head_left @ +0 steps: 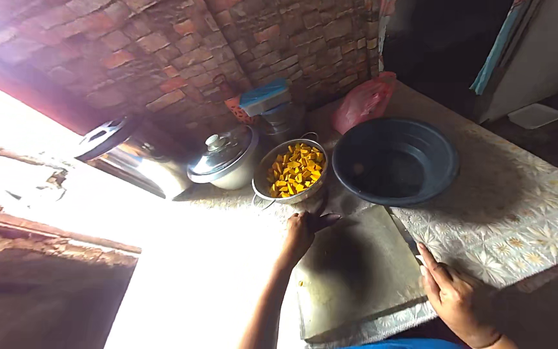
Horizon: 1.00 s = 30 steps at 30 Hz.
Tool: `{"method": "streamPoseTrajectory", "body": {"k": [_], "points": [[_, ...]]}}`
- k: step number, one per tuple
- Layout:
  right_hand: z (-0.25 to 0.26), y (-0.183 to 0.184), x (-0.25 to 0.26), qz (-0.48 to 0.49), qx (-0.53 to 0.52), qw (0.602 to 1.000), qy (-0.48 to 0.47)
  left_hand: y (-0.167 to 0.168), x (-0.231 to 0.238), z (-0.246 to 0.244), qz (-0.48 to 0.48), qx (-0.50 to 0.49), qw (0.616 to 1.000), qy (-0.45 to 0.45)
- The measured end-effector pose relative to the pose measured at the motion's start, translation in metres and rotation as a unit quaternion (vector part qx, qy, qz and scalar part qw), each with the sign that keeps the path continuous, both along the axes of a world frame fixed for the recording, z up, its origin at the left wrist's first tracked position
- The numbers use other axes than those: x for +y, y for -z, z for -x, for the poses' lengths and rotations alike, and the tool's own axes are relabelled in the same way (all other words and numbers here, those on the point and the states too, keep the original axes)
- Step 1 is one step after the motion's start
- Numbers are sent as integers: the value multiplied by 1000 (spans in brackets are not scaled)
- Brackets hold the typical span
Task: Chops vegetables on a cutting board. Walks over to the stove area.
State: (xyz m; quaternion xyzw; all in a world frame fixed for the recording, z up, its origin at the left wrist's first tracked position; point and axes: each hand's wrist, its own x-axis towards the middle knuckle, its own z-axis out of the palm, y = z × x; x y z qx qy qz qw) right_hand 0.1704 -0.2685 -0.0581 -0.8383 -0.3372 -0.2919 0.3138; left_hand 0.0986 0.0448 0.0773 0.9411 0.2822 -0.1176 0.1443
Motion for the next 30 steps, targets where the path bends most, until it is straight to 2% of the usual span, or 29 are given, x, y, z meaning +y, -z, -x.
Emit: {"method": "streamPoseTrajectory", "body": {"k": [9, 18, 24, 30], "points": [[0, -2, 1, 5, 3, 1000, 1, -14, 37, 10, 46, -17, 997, 67], [1, 0, 2, -6, 1, 1000, 2, 8, 68, 37, 65, -74, 995, 1], [0, 2, 4, -12, -3, 1000, 4, 14, 55, 48, 31, -150, 988, -11], [-2, 2, 3, -6, 0, 1000, -5, 29, 25, 81, -82, -296, 951, 31]]}}
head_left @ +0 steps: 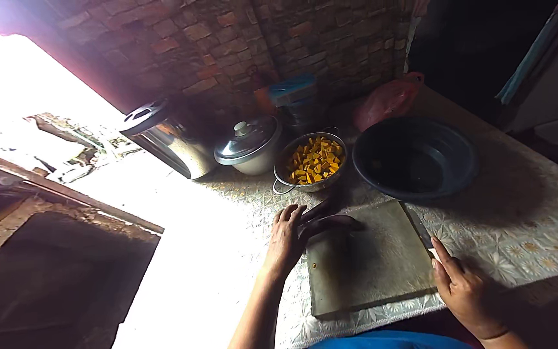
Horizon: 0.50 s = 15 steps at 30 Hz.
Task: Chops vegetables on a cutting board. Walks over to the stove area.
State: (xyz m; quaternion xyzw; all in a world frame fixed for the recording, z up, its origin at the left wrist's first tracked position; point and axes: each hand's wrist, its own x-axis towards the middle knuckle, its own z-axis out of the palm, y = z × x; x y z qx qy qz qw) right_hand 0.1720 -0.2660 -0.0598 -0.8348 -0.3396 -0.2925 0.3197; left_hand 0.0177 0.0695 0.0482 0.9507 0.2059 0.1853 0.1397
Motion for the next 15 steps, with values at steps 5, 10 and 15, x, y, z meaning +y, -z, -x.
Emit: {"method": "streamPoseTrajectory", "body": {"k": [5, 10, 15], "points": [[-2, -7, -2, 3, 52, 998, -43, 14, -11, 60, -74, -60, 994, -58], [-1, -35, 10, 5, 60, 994, -92, 30, -34, 126, -106, -91, 980, -141], [-3, -43, 38, 47, 48, 977, -204, 64, -51, 181, -107, -96, 967, -208]]}}
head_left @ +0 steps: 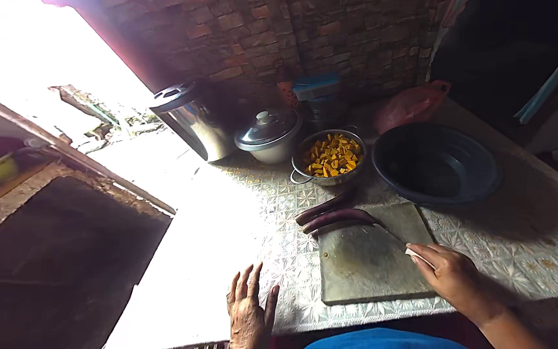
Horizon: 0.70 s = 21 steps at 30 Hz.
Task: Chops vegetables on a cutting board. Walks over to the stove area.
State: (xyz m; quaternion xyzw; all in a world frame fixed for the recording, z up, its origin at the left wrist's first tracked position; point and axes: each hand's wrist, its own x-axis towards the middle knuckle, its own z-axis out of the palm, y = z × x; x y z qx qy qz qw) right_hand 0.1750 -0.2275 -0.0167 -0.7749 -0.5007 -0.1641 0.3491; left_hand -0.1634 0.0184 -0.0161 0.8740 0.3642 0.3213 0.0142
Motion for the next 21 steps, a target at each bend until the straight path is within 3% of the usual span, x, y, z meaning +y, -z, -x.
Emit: {"method": "streamPoseTrajectory", "body": {"k": [4, 10, 21], "points": [[-3, 1, 18, 53, -21, 998, -16, 27, 0, 10, -34, -52, 995, -81], [11, -8, 27, 38, -36, 998, -21, 26, 1, 6, -5, -43, 992, -118], [56, -20, 94, 63, -60, 973, -215, 28, 0, 1, 8, -19, 989, -149]]}}
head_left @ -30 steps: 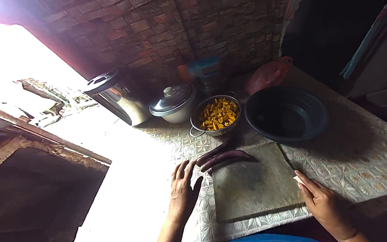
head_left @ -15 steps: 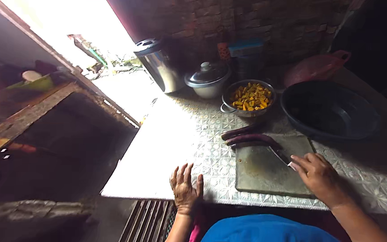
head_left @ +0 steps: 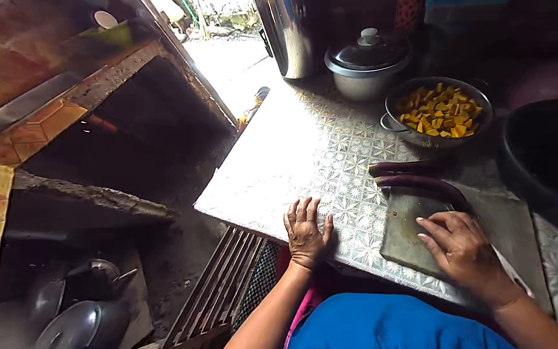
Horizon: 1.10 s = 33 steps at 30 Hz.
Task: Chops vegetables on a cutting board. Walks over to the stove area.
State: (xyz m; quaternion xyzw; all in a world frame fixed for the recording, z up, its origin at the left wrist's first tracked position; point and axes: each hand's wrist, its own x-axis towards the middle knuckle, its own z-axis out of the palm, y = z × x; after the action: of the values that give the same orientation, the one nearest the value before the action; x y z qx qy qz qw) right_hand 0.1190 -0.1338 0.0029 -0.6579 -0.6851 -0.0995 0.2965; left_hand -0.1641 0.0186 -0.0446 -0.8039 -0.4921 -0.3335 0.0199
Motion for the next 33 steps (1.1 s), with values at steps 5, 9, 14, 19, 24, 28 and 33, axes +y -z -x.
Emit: {"method": "streamPoseTrajectory", "body": {"k": [5, 9, 14, 19, 24, 28, 33], "points": [[5, -6, 58, 23, -16, 997, -71, -1, -1, 2, 5, 2, 1000, -8], [13, -10, 111, 38, -29, 988, -149, -4, 2, 4, 19, 14, 1000, -12], [40, -24, 158, 53, -40, 974, -217, -10, 2, 0, 61, 24, 998, -22], [92, -29, 206, 81, -47, 954, -285, -13, 1, 4, 69, -44, 996, 22], [191, -26, 257, 153, -23, 928, -339, -13, 9, 61, -14, -208, 974, 90], [291, -20, 310, 224, -34, 907, -354, -18, 2, 202, 25, -148, 981, -127], [397, 8, 383, 192, -64, 920, -336, -77, -3, 431, 68, 3, 908, -413]]}}
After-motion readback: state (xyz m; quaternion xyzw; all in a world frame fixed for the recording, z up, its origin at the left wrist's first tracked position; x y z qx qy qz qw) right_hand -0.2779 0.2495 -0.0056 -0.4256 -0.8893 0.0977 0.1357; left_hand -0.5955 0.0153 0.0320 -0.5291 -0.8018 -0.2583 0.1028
